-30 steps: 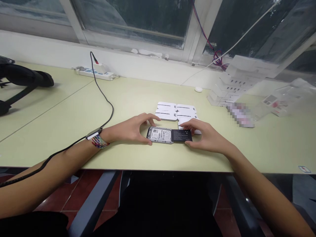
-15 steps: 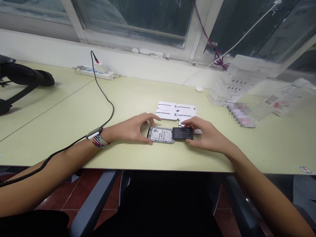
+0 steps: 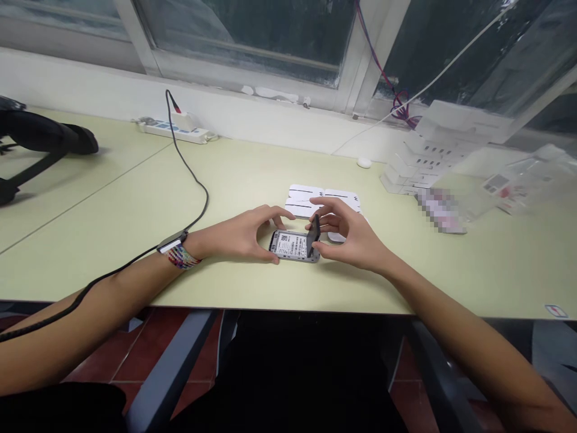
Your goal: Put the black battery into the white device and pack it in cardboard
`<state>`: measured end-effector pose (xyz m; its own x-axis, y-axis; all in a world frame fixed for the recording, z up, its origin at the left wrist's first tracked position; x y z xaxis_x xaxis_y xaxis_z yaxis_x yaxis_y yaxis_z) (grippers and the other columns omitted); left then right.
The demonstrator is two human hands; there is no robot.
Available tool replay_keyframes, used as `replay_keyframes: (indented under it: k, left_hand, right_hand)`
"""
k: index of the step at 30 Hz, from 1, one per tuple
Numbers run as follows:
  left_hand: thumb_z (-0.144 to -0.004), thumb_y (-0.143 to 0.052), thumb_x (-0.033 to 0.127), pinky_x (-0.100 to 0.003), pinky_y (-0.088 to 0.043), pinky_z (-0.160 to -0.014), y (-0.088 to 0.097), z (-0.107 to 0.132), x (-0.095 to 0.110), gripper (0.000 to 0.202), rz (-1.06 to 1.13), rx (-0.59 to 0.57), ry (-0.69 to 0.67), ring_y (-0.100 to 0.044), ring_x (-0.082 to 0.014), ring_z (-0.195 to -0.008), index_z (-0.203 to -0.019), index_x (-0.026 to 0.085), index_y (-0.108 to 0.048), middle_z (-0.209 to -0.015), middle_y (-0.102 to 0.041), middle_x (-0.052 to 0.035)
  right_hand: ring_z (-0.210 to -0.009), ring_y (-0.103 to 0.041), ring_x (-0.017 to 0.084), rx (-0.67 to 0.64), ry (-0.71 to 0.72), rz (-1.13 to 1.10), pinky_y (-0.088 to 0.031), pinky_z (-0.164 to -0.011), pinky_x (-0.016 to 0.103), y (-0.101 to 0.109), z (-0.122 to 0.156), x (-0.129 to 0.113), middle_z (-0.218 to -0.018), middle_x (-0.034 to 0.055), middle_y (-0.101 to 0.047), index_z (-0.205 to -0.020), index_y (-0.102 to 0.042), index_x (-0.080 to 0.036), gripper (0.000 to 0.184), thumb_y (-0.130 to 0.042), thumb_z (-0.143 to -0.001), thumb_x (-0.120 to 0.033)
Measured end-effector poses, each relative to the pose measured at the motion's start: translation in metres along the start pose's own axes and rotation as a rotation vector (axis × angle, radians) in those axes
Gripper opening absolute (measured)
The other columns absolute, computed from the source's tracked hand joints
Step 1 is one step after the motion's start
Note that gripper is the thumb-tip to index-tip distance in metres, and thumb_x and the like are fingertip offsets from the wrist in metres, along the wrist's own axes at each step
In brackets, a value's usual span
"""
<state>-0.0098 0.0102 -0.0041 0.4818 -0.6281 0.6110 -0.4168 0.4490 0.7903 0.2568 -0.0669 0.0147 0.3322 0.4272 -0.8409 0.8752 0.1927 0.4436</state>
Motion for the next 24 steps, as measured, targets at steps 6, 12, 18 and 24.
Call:
replay_keyframes:
  k: [6, 12, 18, 24]
  left_hand:
    - [-0.078, -0.091, 0.054, -0.046, -0.05, -0.107, -0.001, 0.0, -0.001, 0.089, 0.014, 0.012, -0.02, -0.063, -0.0359, -0.129, -0.156, 0.035, -0.052, -0.14, -0.067, -0.0097]
    - [-0.08, -0.09, 0.052, -0.043, -0.051, -0.103, -0.001, 0.0, 0.0, 0.087, -0.012, 0.007, -0.009, -0.063, -0.0337, -0.125, -0.156, 0.036, -0.049, -0.138, -0.066, -0.0082]
    - [-0.08, -0.09, 0.056, -0.043, -0.05, -0.101, -0.001, -0.001, 0.002, 0.087, -0.012, 0.011, -0.018, -0.064, -0.0351, -0.124, -0.155, 0.035, -0.052, -0.136, -0.067, -0.0082]
    - [-0.079, -0.09, 0.06, -0.043, -0.05, -0.103, -0.003, -0.003, 0.001, 0.088, 0.003, 0.011, -0.029, -0.065, -0.035, -0.126, -0.155, 0.035, -0.054, -0.136, -0.069, -0.0082]
  right_hand:
    - [-0.11, -0.076, 0.025, 0.028, 0.14, 0.168, -0.066, -0.108, 0.051, -0.012, -0.004, -0.002, -0.121, 0.0052, -0.075, -0.149, -0.056, -0.03, 0.067, -0.077, -0.085, -0.023]
    - [-0.119, -0.075, 0.027, -0.001, 0.222, 0.303, -0.065, -0.106, 0.052, -0.022, -0.006, 0.0, -0.135, 0.007, -0.074, -0.151, -0.055, -0.03, 0.06, -0.073, -0.093, -0.027]
    - [-0.123, -0.073, 0.028, -0.099, 0.198, 0.377, -0.061, -0.106, 0.05, -0.027, -0.006, 0.0, -0.137, 0.0073, -0.075, -0.154, -0.051, -0.03, 0.062, -0.073, -0.095, -0.026]
    - [-0.135, -0.063, 0.031, -0.152, 0.297, 0.509, -0.056, -0.11, 0.055, -0.028, -0.003, 0.009, -0.132, 0.0058, -0.078, -0.126, -0.073, -0.029, 0.022, -0.068, -0.105, -0.029]
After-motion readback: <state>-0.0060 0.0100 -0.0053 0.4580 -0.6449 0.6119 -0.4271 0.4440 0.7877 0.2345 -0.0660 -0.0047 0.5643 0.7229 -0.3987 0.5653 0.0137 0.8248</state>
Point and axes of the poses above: each hand's wrist, its own z-axis away from the middle knuckle, its own y-axis out of the back of the hand, x = y × z, the point moved 2 cm from there along -z, towards the middle knuckle
